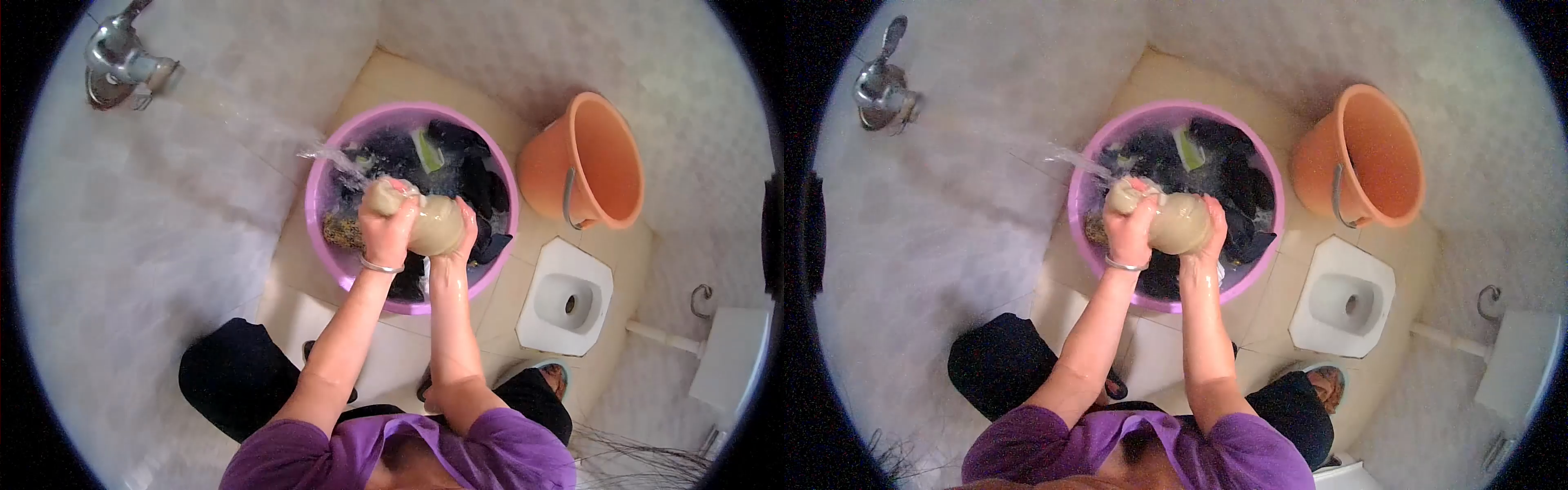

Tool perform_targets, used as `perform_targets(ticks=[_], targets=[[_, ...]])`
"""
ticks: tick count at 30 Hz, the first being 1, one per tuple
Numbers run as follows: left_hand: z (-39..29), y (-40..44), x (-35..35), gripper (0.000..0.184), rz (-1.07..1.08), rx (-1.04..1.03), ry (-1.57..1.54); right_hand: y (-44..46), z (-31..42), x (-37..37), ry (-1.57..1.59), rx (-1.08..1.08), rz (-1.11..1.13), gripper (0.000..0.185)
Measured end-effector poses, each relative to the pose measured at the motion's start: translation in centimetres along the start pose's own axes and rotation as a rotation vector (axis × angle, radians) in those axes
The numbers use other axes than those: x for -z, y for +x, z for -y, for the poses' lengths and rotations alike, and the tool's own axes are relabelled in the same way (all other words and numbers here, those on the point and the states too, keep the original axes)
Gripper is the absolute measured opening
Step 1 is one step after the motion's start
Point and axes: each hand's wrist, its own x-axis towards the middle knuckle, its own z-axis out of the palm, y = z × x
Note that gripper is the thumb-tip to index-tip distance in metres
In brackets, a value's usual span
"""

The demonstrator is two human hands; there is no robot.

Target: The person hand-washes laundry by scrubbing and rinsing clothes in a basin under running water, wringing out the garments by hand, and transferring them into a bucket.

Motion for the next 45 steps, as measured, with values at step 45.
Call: perform_targets(ticks=[45], targets=[[3.0,0.9,5.2,0.055,0.547,-0.456,1.825,7.3,30.6,-10.0,-1.574,0.86,-0.057,0.024]])
